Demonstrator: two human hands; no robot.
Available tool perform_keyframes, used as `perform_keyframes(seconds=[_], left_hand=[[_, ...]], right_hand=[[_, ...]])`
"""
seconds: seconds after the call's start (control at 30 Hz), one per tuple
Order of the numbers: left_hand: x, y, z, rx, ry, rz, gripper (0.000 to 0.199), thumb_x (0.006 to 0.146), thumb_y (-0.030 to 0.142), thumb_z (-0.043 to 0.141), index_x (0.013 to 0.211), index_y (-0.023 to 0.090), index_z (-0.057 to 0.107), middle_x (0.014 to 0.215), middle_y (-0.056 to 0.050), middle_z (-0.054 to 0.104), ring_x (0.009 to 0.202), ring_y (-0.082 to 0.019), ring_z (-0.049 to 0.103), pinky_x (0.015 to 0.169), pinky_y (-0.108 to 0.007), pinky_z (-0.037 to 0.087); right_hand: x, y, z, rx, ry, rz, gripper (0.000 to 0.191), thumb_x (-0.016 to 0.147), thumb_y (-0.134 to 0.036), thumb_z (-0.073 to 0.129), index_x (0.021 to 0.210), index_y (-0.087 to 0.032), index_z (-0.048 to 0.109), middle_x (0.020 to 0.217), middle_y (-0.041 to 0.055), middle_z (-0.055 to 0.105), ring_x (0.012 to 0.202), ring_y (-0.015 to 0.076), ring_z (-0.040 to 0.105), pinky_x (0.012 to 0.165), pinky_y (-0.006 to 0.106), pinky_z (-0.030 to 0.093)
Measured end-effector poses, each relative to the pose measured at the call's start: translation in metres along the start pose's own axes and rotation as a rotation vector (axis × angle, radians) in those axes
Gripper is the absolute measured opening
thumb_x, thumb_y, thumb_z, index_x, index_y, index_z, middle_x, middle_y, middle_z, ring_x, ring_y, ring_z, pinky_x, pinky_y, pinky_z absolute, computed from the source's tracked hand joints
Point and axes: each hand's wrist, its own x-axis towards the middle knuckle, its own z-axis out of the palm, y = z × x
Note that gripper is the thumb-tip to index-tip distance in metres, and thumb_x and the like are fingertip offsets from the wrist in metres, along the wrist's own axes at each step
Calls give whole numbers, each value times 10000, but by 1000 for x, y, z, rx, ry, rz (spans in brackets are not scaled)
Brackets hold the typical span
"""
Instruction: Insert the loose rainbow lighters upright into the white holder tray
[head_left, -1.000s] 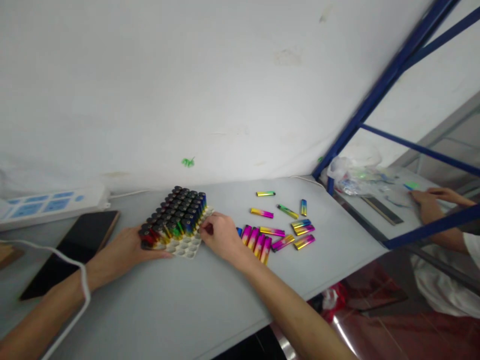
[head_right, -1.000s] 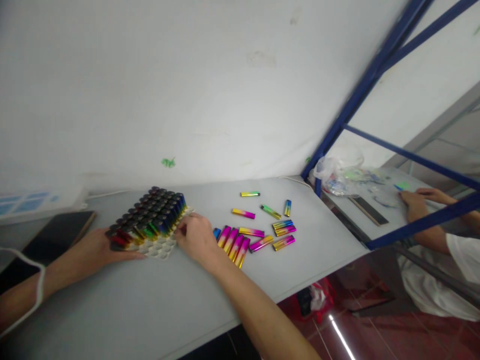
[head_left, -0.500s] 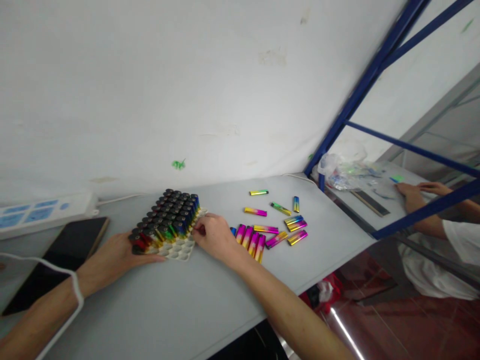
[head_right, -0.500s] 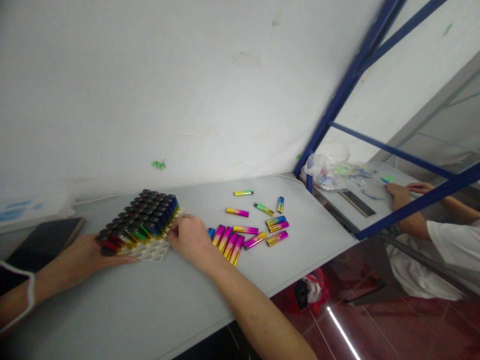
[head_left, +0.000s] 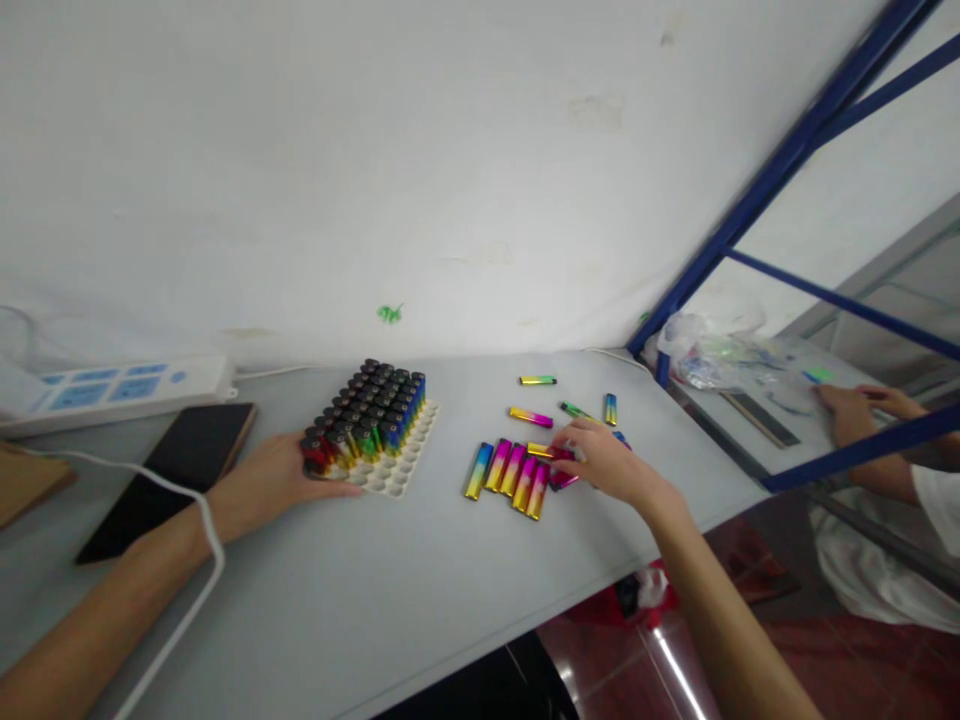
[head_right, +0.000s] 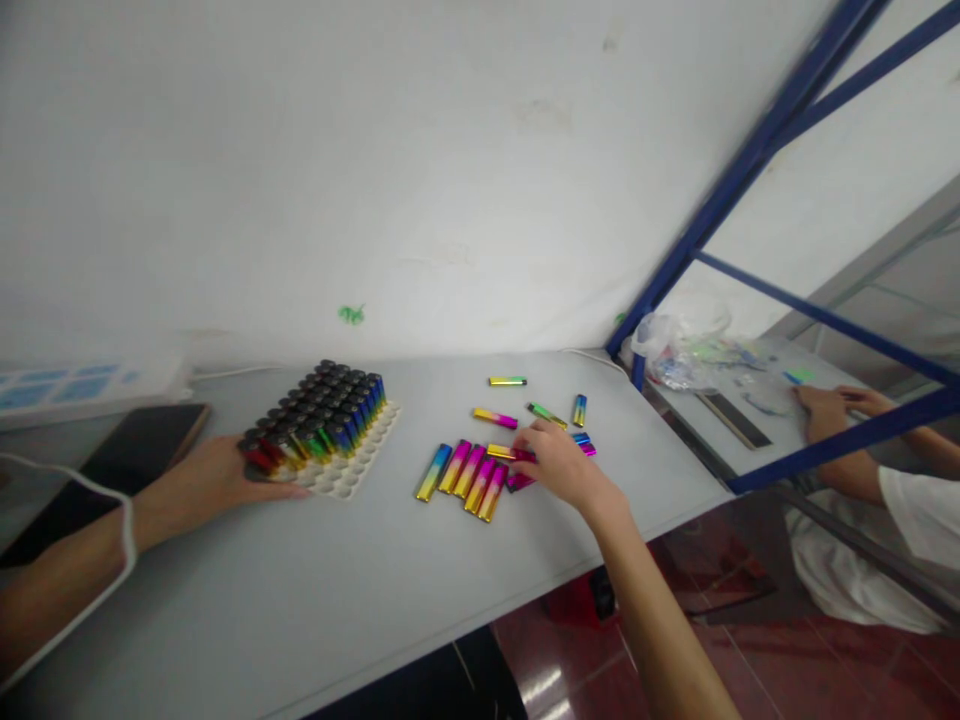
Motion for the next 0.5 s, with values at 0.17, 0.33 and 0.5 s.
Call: perform_keyframes(seconds=[0.17, 0.33, 0.5], left_hand=[[0, -4, 3, 10, 17, 44, 813, 556, 880, 694, 993, 195, 733, 1017, -122, 826, 1006, -396, 770, 915, -433, 591], [3, -10, 6, 18, 22, 52, 778, 542, 856, 722, 943, 190, 747, 948, -129, 822, 946, -409, 773, 868, -444, 601], [-1, -1, 1, -76, 37, 72, 707, 544, 770, 779, 970, 206, 763, 1001, -118, 838, 984, -410, 774, 901, -458, 615]], right_hand=[[10, 2, 4, 99, 45, 35, 96, 971, -277, 739, 1017, -200, 703, 1003, 84, 752, 943, 251, 705, 866, 382, 533], [36, -23, 6, 618, 278, 11, 367, 983, -553, 689, 1155, -229, 683, 804, -3, 710, 654, 166, 597, 627, 293, 451], [78, -68, 15, 1118, 430, 17, 442, 843, -608, 816, 997, -198, 756, 781, 4, 666, 626, 129, 477, 579, 278, 408]])
